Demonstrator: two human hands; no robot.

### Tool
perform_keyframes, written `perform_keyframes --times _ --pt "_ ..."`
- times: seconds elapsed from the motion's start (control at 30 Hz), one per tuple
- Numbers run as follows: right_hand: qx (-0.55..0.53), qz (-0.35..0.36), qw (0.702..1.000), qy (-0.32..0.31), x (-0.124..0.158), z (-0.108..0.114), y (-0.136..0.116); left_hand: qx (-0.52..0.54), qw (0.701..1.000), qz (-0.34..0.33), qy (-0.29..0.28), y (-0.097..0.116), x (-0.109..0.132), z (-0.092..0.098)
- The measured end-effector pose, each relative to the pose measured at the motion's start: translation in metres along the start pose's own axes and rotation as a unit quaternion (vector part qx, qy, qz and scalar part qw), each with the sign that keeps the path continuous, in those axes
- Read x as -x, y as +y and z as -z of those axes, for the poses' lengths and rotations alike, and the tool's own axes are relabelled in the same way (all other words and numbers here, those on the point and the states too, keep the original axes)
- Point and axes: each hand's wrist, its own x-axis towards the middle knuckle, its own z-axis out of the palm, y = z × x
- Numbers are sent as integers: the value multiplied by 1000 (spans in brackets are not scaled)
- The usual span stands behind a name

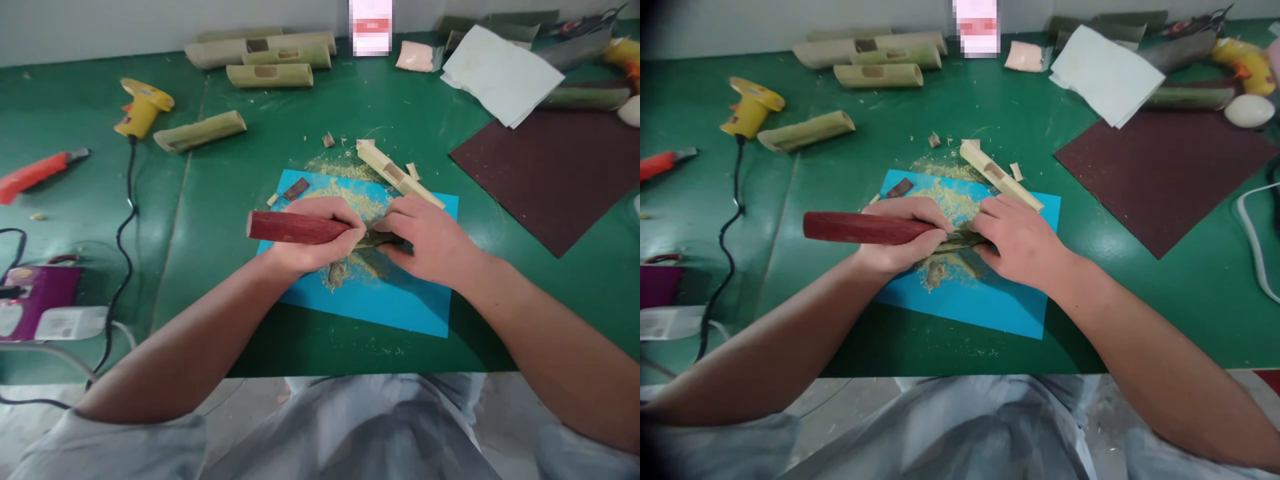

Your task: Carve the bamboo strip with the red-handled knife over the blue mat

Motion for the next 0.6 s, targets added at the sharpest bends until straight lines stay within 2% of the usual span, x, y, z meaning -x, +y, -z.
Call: perform_keyframes --times 0.33,0.6 --pt "-8 6 1000 8 0 -2 2 17 1000 -6 12 -2 -1 -2" --pt "-22 11 1000 16 0 -2 2 13 999 -38 -12 -5 -5 -1"
